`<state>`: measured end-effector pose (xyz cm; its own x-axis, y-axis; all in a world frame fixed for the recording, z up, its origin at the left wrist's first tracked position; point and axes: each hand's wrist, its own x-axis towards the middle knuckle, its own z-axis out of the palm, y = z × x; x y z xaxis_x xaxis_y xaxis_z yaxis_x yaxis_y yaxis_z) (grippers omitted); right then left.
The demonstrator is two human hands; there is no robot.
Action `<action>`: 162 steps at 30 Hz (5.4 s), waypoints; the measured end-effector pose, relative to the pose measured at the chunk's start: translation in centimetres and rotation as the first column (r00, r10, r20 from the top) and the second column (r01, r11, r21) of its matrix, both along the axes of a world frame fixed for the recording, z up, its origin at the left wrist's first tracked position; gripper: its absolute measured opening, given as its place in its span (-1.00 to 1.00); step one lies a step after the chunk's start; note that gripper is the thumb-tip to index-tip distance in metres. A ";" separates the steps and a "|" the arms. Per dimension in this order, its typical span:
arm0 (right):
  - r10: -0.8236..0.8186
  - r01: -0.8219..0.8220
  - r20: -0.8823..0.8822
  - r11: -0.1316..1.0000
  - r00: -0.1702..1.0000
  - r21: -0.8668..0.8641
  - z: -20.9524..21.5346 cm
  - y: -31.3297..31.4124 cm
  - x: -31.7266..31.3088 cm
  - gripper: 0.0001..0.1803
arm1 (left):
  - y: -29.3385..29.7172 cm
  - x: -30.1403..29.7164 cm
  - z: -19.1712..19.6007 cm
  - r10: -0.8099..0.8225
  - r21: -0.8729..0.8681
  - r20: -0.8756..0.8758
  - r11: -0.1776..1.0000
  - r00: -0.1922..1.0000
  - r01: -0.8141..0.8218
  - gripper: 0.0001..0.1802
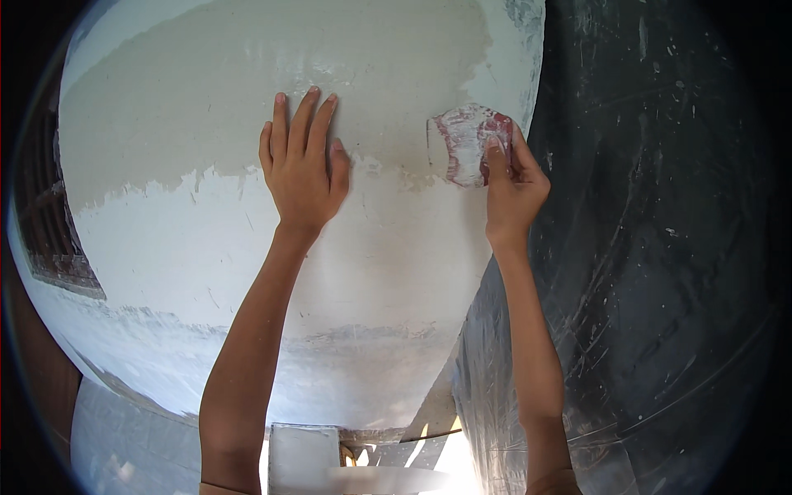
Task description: The person applies wall filler to a wall using a scraper tool.
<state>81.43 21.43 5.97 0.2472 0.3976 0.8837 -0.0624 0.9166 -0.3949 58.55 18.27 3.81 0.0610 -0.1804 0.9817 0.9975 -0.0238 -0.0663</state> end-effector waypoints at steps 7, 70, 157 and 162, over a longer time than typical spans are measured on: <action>0.089 -0.062 -0.229 0.991 0.969 0.122 0.4 -0.2 0.6 -0.58 | 0.0 0.2 0.0 -0.024 -0.001 0.012 1.000 1.000 0.024 -0.46; -0.136 0.094 0.254 0.981 0.958 0.170 2.3 -1.1 -0.6 -0.64 | 0.1 -0.2 -0.3 -0.031 0.055 -0.021 0.998 0.999 0.032 -0.52; -0.194 0.198 -0.051 0.976 0.980 0.091 -0.1 -8.4 1.2 -0.65 | -5.0 -1.7 -2.0 -0.080 -0.131 -0.004 0.988 0.997 0.079 -0.47; -0.150 0.152 -0.024 0.983 0.988 0.098 -0.8 -10.5 -0.8 -0.66 | -9.2 -5.0 -2.2 -0.050 -0.091 0.011 0.995 0.999 0.051 -0.48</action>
<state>80.61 10.98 5.15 0.3129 0.2648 0.9121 0.0739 0.9507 -0.3013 53.55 9.05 1.62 0.0450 -0.0930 0.9946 0.9955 -0.0795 -0.0524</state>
